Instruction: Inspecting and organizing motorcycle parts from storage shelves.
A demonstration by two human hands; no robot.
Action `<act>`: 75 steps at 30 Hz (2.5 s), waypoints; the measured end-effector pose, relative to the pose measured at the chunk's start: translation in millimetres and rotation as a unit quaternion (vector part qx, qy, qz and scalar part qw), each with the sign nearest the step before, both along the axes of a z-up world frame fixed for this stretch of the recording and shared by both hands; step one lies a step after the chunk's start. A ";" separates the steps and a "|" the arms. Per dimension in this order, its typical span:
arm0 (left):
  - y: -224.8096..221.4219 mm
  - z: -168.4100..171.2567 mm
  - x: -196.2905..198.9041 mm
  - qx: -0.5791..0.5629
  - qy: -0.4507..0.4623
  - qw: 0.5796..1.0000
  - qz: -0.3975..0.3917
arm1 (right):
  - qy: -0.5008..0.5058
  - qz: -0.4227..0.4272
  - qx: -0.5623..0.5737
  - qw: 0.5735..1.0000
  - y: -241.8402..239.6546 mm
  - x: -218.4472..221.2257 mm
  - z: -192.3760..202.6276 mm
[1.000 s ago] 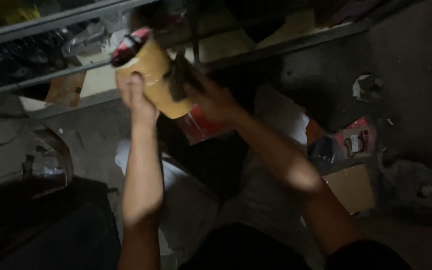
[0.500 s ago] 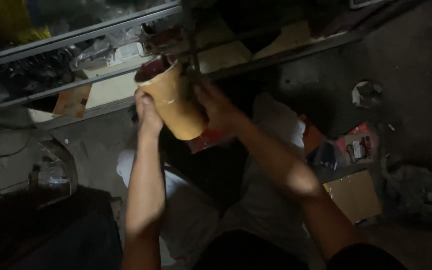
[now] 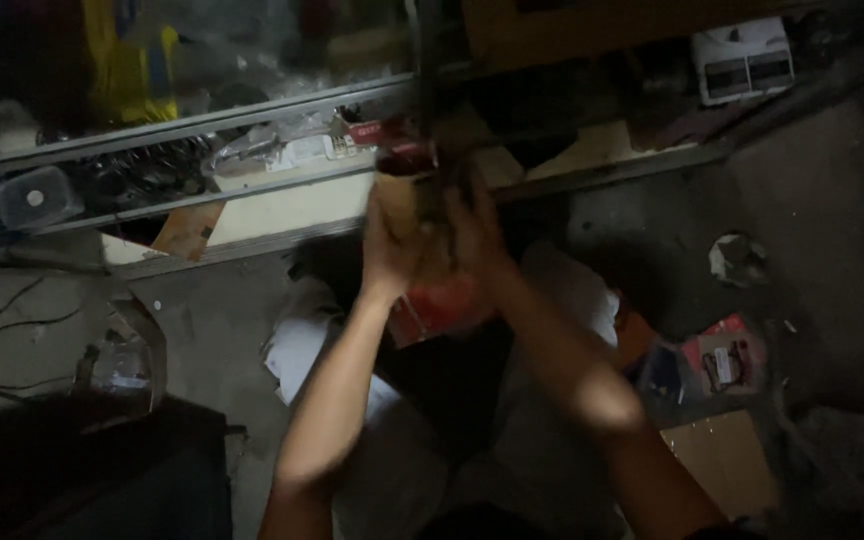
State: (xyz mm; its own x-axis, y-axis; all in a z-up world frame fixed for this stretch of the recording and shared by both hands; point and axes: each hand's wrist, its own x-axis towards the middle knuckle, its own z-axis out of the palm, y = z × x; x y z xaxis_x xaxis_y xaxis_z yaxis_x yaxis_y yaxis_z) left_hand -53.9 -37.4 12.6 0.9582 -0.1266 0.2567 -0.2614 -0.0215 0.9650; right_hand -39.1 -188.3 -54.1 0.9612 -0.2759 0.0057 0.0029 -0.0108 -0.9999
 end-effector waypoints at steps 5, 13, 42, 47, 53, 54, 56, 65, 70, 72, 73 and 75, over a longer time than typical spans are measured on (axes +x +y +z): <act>0.5 2.8 11.1 0.024 -0.016 0.999 -0.019 | 0.068 -0.020 0.063 0.995 -20.4 9.2 -6.5; 29.7 2.3 29.0 -0.167 0.034 0.985 0.041 | 0.073 0.152 0.010 0.986 24.2 -26.0 28.6; 27.7 -52.9 27.4 -0.356 0.246 0.898 -0.083 | -0.215 0.042 -0.489 0.844 -6.0 -33.8 -12.3; 11.7 -21.7 18.6 -0.165 0.212 0.952 -0.147 | -0.037 0.024 -0.039 0.998 -16.3 -15.6 30.4; 16.1 -26.9 29.4 -0.120 0.169 0.975 -0.076 | -0.073 0.075 -0.049 0.993 -12.3 -18.1 9.5; 19.6 -40.3 35.8 -0.213 0.174 0.960 -0.050 | -0.046 0.091 -0.039 0.994 -8.3 -15.0 -6.6; 23.0 -18.5 37.8 -0.302 0.195 0.931 -0.060 | -0.089 0.120 -0.090 0.985 4.9 -28.9 39.5; 33.7 -57.3 36.6 -0.324 0.273 0.899 -0.115 | -0.104 0.084 -0.095 0.986 15.4 -39.8 42.6; 23.6 -63.4 30.7 -0.288 0.250 0.906 -0.185 | -0.211 0.024 0.003 0.977 -15.1 -17.7 5.5; 13.1 -26.1 21.4 -0.276 0.233 0.909 -0.209 | -0.150 0.004 -0.005 0.989 -31.1 -17.4 15.3; 13.4 -22.0 24.0 -0.279 0.233 0.908 -0.207 | -0.149 0.006 -0.007 0.989 -27.5 -17.7 23.3; 13.6 -13.8 28.6 -0.247 0.230 0.931 -0.141 | 0.043 0.034 0.225 0.973 -21.0 -18.9 39.4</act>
